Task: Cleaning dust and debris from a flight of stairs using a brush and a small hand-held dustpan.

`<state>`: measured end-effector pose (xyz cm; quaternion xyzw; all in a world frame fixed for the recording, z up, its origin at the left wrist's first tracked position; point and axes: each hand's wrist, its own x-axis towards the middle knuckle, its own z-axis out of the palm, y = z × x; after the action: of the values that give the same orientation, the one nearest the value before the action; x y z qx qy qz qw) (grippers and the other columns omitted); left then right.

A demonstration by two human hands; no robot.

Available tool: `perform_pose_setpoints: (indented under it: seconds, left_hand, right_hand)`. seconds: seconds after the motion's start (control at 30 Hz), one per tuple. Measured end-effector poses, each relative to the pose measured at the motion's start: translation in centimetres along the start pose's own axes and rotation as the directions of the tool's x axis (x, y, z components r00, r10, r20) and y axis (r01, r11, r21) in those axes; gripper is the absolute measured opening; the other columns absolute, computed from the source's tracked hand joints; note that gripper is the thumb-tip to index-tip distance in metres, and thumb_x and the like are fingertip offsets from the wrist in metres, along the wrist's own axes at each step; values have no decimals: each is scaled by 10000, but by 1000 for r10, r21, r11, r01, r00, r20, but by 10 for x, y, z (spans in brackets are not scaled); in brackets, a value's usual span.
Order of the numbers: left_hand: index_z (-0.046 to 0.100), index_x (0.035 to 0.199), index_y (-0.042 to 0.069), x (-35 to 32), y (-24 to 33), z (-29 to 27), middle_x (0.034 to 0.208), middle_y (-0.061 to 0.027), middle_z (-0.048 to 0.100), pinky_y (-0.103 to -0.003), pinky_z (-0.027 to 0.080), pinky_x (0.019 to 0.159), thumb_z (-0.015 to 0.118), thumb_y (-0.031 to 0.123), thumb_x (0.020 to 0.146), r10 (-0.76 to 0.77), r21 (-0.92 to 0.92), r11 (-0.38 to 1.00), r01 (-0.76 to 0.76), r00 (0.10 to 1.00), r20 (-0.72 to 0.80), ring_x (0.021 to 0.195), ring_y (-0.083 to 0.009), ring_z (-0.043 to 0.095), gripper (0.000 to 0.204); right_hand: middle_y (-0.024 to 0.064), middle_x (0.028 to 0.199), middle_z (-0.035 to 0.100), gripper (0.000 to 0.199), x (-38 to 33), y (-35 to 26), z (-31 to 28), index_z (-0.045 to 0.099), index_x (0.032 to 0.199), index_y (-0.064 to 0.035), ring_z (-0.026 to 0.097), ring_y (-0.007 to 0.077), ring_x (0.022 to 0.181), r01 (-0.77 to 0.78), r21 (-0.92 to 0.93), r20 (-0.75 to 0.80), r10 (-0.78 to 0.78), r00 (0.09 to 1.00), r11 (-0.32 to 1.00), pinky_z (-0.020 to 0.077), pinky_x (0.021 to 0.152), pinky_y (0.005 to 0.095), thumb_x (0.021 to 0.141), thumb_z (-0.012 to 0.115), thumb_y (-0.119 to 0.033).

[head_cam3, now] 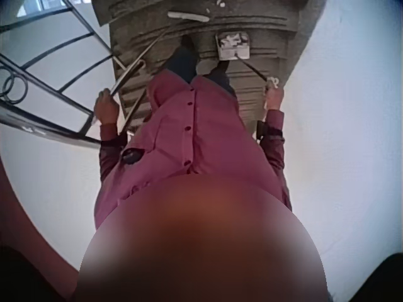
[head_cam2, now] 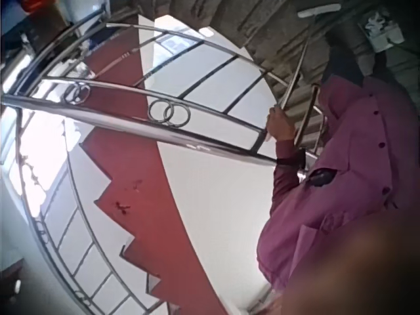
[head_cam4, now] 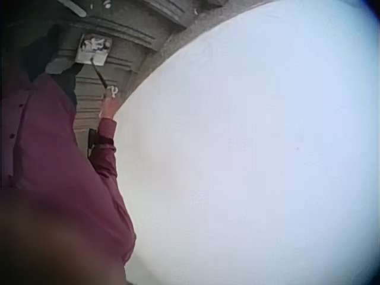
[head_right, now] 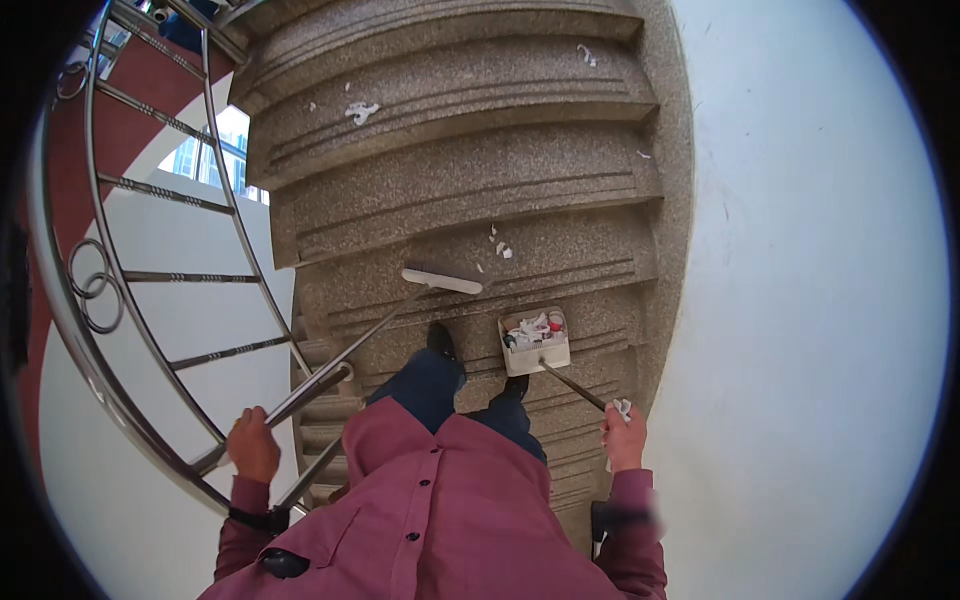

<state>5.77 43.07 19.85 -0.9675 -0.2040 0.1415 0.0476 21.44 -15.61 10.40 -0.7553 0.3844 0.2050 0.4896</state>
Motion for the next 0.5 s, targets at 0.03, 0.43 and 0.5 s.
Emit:
perform_pose_setpoints:
  seconds: [0.03, 0.43, 0.5]
  left_hand:
    - [589, 922, 73, -9, 3, 7, 884, -132, 610, -497, 479, 670, 607, -6, 767, -33, -11, 999, 32, 999, -6, 809, -369, 625, 175]
    - [563, 1037, 90, -71, 60, 68, 854, -209, 682, -571, 520, 737, 639, 126, 830, -63, -106, 989, 107, 933, 355, 844, -440, 661, 223]
    - [568, 1034, 94, -75, 71, 62, 846, -200, 689, -565, 517, 720, 641, 156, 837, -23, -51, 998, 40, 952, 305, 825, -430, 667, 219]
  right_hand:
    - [21, 634, 564, 182, 8, 5, 1, 604, 954, -86, 492, 103, 440, 20, 17, 16, -21, 1000, 1000, 363, 390, 264, 952, 659, -259]
    - [-9, 706, 529, 173, 0, 18, 6, 575, 1024, -100, 485, 74, 503, -47, 132, 267, 10, 964, 990, 383, 435, 247, 947, 673, -220]
    - [-15, 701, 519, 177, 3, 30, 11, 551, 995, -105, 465, 68, 496, 91, 148, 269, -129, 955, 985, 374, 433, 245, 952, 669, -229]
